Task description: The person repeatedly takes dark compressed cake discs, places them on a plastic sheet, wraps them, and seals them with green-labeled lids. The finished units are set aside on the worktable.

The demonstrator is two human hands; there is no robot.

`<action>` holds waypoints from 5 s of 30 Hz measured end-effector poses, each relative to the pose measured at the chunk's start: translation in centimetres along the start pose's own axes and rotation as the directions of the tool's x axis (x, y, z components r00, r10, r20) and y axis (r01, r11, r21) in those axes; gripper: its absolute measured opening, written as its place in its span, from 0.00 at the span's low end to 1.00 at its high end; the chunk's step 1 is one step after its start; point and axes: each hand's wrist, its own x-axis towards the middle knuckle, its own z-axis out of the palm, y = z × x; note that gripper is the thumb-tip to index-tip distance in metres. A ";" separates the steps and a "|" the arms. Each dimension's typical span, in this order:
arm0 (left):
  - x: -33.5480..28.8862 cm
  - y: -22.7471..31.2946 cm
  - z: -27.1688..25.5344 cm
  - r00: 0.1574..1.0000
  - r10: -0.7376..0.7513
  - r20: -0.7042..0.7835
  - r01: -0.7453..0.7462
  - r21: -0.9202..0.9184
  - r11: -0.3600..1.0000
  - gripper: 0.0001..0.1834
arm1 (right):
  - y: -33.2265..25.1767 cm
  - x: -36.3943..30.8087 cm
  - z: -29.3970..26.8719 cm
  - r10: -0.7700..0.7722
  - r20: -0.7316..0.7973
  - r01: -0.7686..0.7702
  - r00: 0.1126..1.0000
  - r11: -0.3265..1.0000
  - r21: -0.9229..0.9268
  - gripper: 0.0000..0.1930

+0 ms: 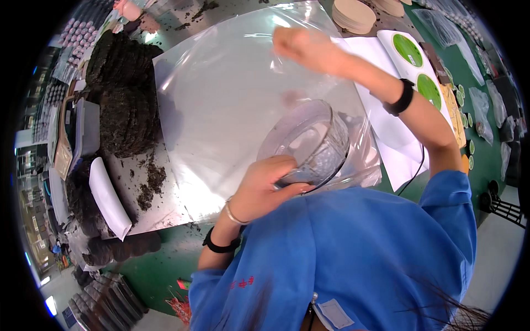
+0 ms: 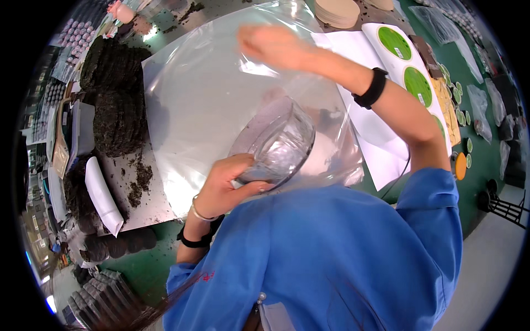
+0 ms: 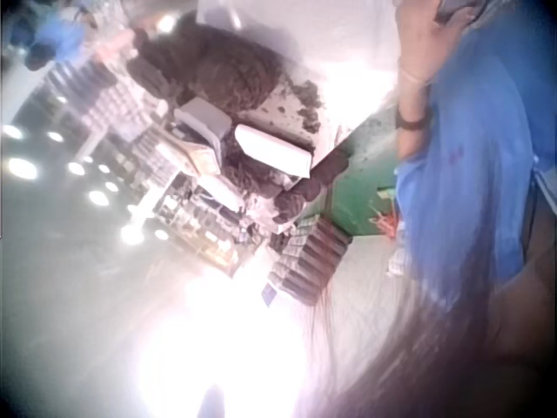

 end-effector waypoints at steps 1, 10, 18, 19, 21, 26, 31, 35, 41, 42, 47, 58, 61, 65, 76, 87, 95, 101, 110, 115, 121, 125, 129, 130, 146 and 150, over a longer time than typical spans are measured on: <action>0.3 -0.1 -0.1 1.000 0.003 0.026 -0.005 0.084 0.996 0.11 | -1.2 1.0 -3.3 -0.034 -0.125 0.050 0.992 0.991 0.121 0.08; 0.1 -0.6 1.2 0.972 0.180 0.151 -0.197 0.103 0.975 0.36 | -7.5 -7.5 -7.9 -0.194 0.275 0.090 0.942 0.933 0.350 0.09; -1.4 -7.2 -0.6 0.911 -0.186 -0.368 0.384 0.597 0.704 0.48 | -0.9 -13.3 0.2 -0.180 0.639 -0.242 0.748 0.823 0.514 0.13; -1.7 -9.7 0.1 0.844 -0.237 -0.480 0.527 0.668 0.525 0.52 | 0.8 -12.3 -0.1 -0.199 0.639 -0.266 0.743 0.788 0.555 0.13; -1.8 -8.6 0.5 0.834 -0.315 -0.453 0.543 0.573 0.614 0.56 | 7.4 -10.0 0.1 0.075 0.241 -0.189 0.968 0.848 0.495 0.15; -1.5 -8.0 -5.3 0.827 -0.124 -0.548 0.470 0.554 0.687 0.49 | 25.3 -6.2 0.4 0.225 -0.422 -0.397 0.878 0.835 -0.380 0.37; -5.0 -12.1 -19.8 0.587 0.201 -0.784 0.563 0.574 0.594 0.37 | 28.2 -6.0 1.4 0.205 -0.298 -0.330 0.932 0.817 -0.473 0.15; -10.1 -15.9 -27.7 0.618 0.127 -0.776 0.746 0.629 0.217 0.42 | 25.7 -6.0 -1.4 0.240 -0.173 -0.275 0.955 0.936 -0.221 0.11; -10.7 -17.7 -31.4 0.674 -0.145 -0.725 0.711 0.581 0.396 0.37 | 23.4 -4.8 -4.2 0.143 -0.398 -0.238 0.906 0.950 -0.202 0.09; -10.7 -17.7 -30.9 0.669 -0.132 -0.732 0.721 0.594 0.357 0.38 | 18.9 -3.2 -4.2 0.065 -0.485 -0.189 0.872 0.959 -0.212 0.08; -9.1 -16.4 -28.0 0.631 -0.164 -0.758 0.772 0.593 0.229 0.43 | 0.2 -0.9 -0.6 -0.315 -0.606 0.188 0.731 0.946 -0.265 0.03; -6.8 -10.3 -26.4 0.420 0.476 -0.772 0.638 0.625 0.450 0.24 | -8.1 -4.1 6.7 -0.083 -0.356 0.189 0.931 0.943 0.273 0.17; -1.8 -7.6 -20.4 0.385 0.015 -0.923 0.072 0.047 0.996 0.23 | -8.0 -3.8 4.5 0.005 -0.440 0.110 0.898 0.966 0.236 0.25; 0.9 -9.4 -12.6 0.651 -0.556 -0.517 -0.280 -0.844 0.457 0.19 | -8.5 -3.7 3.2 -0.065 -0.360 0.100 0.931 0.992 0.079 0.33; 2.8 -10.2 -8.6 0.872 0.154 -0.465 0.214 0.644 0.735 0.39 | -6.3 -4.3 4.1 -0.101 0.108 0.081 0.989 0.981 0.178 0.22; 6.8 -13.8 -7.8 0.964 -0.106 -0.244 0.257 0.750 0.609 0.42 | -6.2 2.2 10.5 0.036 0.326 -0.017 0.945 0.998 -0.063 0.33; 5.7 -15.7 -9.2 0.970 -0.124 -0.210 0.207 0.437 0.875 0.30 | -5.0 0.8 11.6 -0.026 0.312 0.039 0.950 0.999 -0.035 0.25; 1.5 -13.7 -18.4 0.742 0.206 -0.637 0.411 0.676 0.611 0.28 | -2.7 -2.5 10.4 -0.056 0.235 0.069 0.970 0.997 -0.045 0.30; -5.5 -14.3 -27.0 0.384 0.352 -0.854 0.564 0.519 0.643 0.16 | -4.4 -2.5 7.3 -0.087 0.077 0.068 0.993 0.971 0.228 0.27; 1.0 -3.7 -17.9 0.554 -0.222 -0.802 -0.332 -0.457 0.825 0.17 | -5.6 -4.4 2.2 0.077 -0.343 0.015 0.936 0.967 0.256 0.40; 2.6 -5.8 -9.5 0.814 -0.473 -0.337 -0.242 -0.937 0.252 0.19 | -5.2 -8.4 4.0 -0.041 -0.482 0.087 0.875 0.994 0.074 0.46; 3.0 -8.2 -6.7 0.789 -0.531 -0.310 -0.150 -0.934 0.323 0.20 | -5.2 -9.8 5.1 -0.068 -0.237 0.048 0.969 0.995 -0.088 0.41; 4.4 -9.9 -5.3 0.583 -0.044 -0.811 0.136 0.045 0.990 0.36 | -4.2 -10.4 6.5 -0.057 -0.107 0.045 0.993 0.993 -0.108 0.32; 4.7 -9.7 -5.4 0.618 0.242 -0.748 0.210 0.454 0.866 0.41 | -4.3 -10.3 6.6 -0.038 -0.107 0.030 0.994 0.997 -0.073 0.32; 9.3 -14.9 -5.9 0.975 -0.114 0.192 -0.074 0.759 0.647 0.57 | -7.1 -9.0 4.3 -0.067 0.076 0.066 0.995 0.998 0.023 0.19; 9.8 -15.1 -5.6 0.942 -0.243 0.231 -0.049 0.811 0.583 0.59 | -6.8 -7.8 5.7 -0.072 0.231 0.096 0.970 0.991 -0.095 0.21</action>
